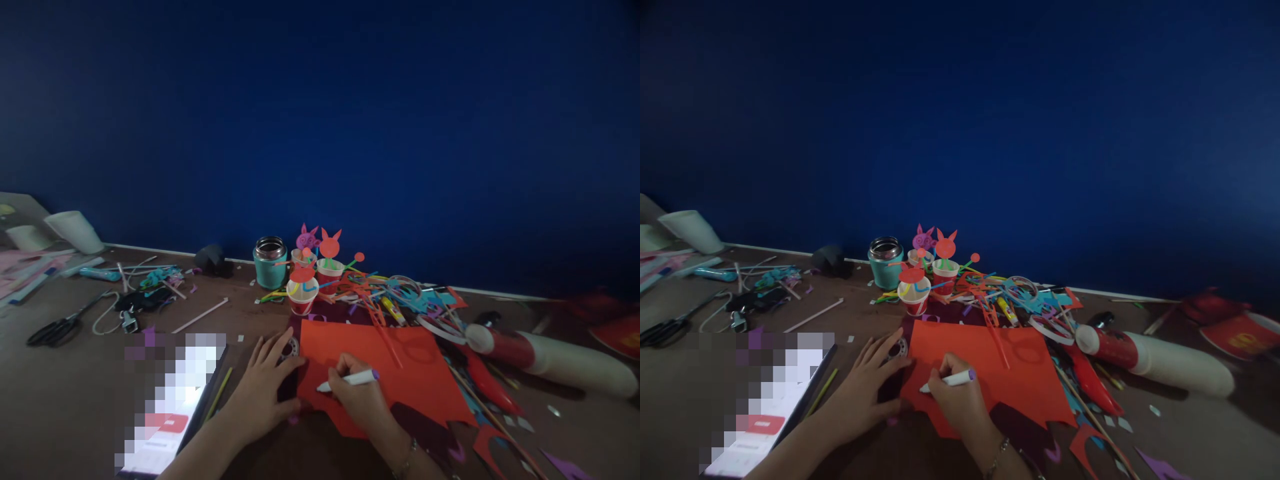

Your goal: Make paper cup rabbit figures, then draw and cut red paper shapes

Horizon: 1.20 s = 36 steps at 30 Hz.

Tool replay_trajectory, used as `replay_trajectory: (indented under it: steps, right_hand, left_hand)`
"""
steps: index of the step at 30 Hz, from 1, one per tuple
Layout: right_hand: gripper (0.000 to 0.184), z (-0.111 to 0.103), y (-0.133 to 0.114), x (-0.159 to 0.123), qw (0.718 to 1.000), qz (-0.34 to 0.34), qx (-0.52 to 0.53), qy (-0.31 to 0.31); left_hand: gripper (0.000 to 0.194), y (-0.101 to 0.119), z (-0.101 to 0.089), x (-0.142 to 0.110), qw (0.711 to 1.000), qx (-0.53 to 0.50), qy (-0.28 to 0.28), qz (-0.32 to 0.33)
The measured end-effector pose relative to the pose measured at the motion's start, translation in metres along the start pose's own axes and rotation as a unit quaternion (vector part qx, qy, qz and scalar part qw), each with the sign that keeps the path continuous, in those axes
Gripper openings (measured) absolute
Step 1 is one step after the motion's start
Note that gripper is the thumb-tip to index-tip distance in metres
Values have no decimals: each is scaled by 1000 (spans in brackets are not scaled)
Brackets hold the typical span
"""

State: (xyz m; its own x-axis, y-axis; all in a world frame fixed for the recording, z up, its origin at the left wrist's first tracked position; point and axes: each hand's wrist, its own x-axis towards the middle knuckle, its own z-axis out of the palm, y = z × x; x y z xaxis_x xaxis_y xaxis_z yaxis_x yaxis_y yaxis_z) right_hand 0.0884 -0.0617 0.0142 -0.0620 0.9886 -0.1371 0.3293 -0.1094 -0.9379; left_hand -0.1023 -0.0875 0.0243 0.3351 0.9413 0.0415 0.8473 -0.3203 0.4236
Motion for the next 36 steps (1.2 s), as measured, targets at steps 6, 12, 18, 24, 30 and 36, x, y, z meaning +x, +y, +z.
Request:
replay_trajectory:
  steps: [6, 12, 18, 24, 30, 36]
  right_hand:
    - [24, -1, -2, -2, 1000, -7, -18, -7]
    - [23, -1, 4, -2, 999, -32, -19, -2]
    - [22, 0, 3, -2, 1000, -25, -17, 0]
    - [23, -1, 0, -2, 999, -30, -35, 0]
    - [23, -1, 0, -2, 999, -29, -31, 5]
    - [23, 0, 2, -2, 999, -34, -24, 0]
  left_hand:
    - [55, -1, 0, 0, 1000, 0, 7, 18]
    - [53, 2, -1, 0, 1000, -1, 3, 3]
    - [53, 2, -2, 0, 1000, -1, -8, -5]
    - [56, 2, -1, -1, 1000, -1, -7, -7]
    - [54, 2, -1, 0, 1000, -7, -3, -5]
    - [54, 1, 0, 0, 1000, -5, 14, 7]
